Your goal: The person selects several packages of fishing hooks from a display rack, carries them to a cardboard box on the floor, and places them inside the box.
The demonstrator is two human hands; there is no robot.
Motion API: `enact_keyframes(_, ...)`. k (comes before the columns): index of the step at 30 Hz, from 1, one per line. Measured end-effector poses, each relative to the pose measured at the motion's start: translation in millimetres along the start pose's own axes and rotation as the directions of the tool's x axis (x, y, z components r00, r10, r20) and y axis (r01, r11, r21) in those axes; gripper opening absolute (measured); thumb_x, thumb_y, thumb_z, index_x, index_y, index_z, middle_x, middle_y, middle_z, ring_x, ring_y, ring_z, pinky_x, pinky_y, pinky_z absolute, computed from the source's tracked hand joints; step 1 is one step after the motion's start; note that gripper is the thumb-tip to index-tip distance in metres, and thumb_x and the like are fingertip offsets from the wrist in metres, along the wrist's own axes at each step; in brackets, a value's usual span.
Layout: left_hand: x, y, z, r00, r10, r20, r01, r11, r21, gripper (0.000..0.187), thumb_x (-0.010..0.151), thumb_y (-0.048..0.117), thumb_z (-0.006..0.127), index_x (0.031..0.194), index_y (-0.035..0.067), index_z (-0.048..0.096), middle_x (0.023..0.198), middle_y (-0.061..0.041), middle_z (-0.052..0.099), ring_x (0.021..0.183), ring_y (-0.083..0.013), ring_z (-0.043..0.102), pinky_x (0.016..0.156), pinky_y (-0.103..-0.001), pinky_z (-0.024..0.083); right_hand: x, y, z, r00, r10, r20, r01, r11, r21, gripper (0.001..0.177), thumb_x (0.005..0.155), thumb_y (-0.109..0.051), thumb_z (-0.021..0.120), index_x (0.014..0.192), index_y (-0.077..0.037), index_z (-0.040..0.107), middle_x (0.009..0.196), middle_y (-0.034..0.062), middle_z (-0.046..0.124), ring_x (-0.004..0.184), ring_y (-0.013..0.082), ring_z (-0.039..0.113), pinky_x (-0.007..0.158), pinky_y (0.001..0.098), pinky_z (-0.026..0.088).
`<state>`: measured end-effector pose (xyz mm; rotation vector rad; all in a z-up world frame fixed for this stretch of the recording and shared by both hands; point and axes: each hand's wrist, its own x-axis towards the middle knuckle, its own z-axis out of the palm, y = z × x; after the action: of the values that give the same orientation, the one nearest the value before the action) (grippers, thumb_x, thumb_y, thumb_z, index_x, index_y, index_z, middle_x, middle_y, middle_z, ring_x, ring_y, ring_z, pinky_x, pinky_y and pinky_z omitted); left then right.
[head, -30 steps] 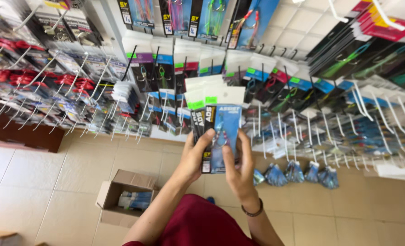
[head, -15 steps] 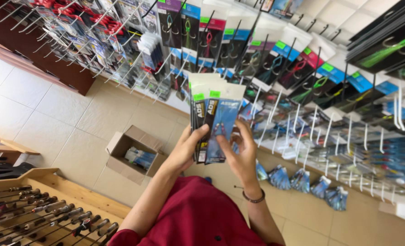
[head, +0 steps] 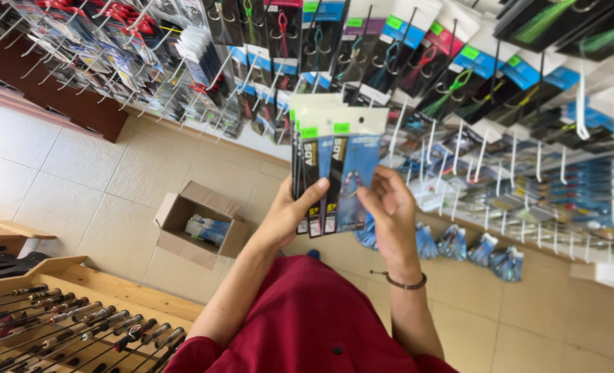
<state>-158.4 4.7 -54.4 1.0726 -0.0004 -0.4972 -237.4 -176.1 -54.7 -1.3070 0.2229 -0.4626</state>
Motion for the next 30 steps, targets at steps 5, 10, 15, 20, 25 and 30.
enact_keyframes(5, 3.8, -25.0, 0.6, 0.999, -0.027, 0.023, 0.027, 1.000, 0.002, 0.026, 0.098, 0.014, 0.089, 0.120, 0.007, 0.079, 0.091, -0.006, 0.073, 0.083, -0.0185, 0.069, 0.068, -0.035, 0.061, -10.9, -1.0, -23.5, 0.993, 0.007, -0.114, 0.005, 0.995, 0.099, 0.040, 0.104, -0.004, 0.079, 0.140, -0.006, 0.062, 0.122, 0.0052, 0.075, 0.108, 0.0110, 0.074, 0.098, 0.0265, 0.060)
enact_keyframes(10, 5.1, -34.2, 16.9, 0.998, -0.026, 0.057, 0.022, 0.997, 0.077, 0.029, 0.093, 0.007, 0.095, 0.119, 0.004, 0.081, 0.094, -0.008, 0.077, 0.085, -0.0175, 0.071, 0.072, -0.032, 0.061, -19.1, -12.5, -27.6, 0.990, 0.042, -0.135, -0.022, 0.990, 0.141, 0.044, 0.100, -0.006, 0.080, 0.140, -0.006, 0.062, 0.119, 0.0082, 0.077, 0.106, 0.0137, 0.075, 0.095, 0.0285, 0.061)
enact_keyframes(15, 2.1, -32.1, 36.4, 0.997, -0.074, 0.034, 0.070, 0.992, 0.104, 0.027, 0.096, 0.013, 0.095, 0.116, 0.004, 0.080, 0.092, -0.009, 0.078, 0.084, -0.0184, 0.071, 0.070, -0.033, 0.061, -32.0, 19.8, -50.7, 0.980, 0.113, -0.162, -0.096, 0.989, 0.110, 0.035, 0.097, -0.001, 0.083, 0.131, -0.001, 0.075, 0.112, 0.0075, 0.077, 0.100, 0.0134, 0.069, 0.092, 0.0312, 0.060)
enact_keyframes(20, 7.9, -51.6, 33.3, 0.992, -0.127, -0.019, 0.128, 0.990, 0.061, 0.033, 0.102, 0.025, 0.089, 0.125, 0.002, 0.079, 0.101, -0.014, 0.075, 0.093, -0.0239, 0.066, 0.079, -0.044, 0.062, -25.7, 29.4, -74.4, 0.959, 0.118, -0.256, -0.069, 0.979, 0.194, 0.035, 0.103, -0.004, 0.078, 0.138, -0.002, 0.072, 0.116, 0.0070, 0.077, 0.103, 0.0142, 0.073, 0.097, 0.0315, 0.062)
enact_keyframes(25, 4.7, -31.0, 48.1, 0.997, -0.074, -0.008, 0.074, 0.983, 0.167, 0.018, 0.104, 0.020, 0.088, 0.118, 0.009, 0.083, 0.092, -0.003, 0.074, 0.088, -0.0149, 0.065, 0.074, -0.031, 0.057, -25.2, 12.0, -78.2, 0.944, 0.170, -0.283, -0.090, 0.957, 0.275, 0.042, 0.106, -0.008, 0.075, 0.147, -0.005, 0.067, 0.118, 0.0058, 0.077, 0.105, 0.0159, 0.078, 0.099, 0.0343, 0.065)
enact_keyframes(30, 4.2, -26.3, 58.5, 0.997, -0.055, 0.059, 0.041, 0.975, 0.219, 0.021, 0.098, 0.021, 0.095, 0.108, 0.006, 0.084, 0.082, -0.003, 0.076, 0.078, -0.0140, 0.064, 0.067, -0.029, 0.053, -25.3, 13.1, -68.2, 0.938, 0.290, -0.191, -0.214, 0.916, 0.338, 0.033, 0.103, -0.005, 0.078, 0.136, -0.004, 0.072, 0.112, 0.0060, 0.078, 0.100, 0.0177, 0.080, 0.090, 0.0351, 0.067)
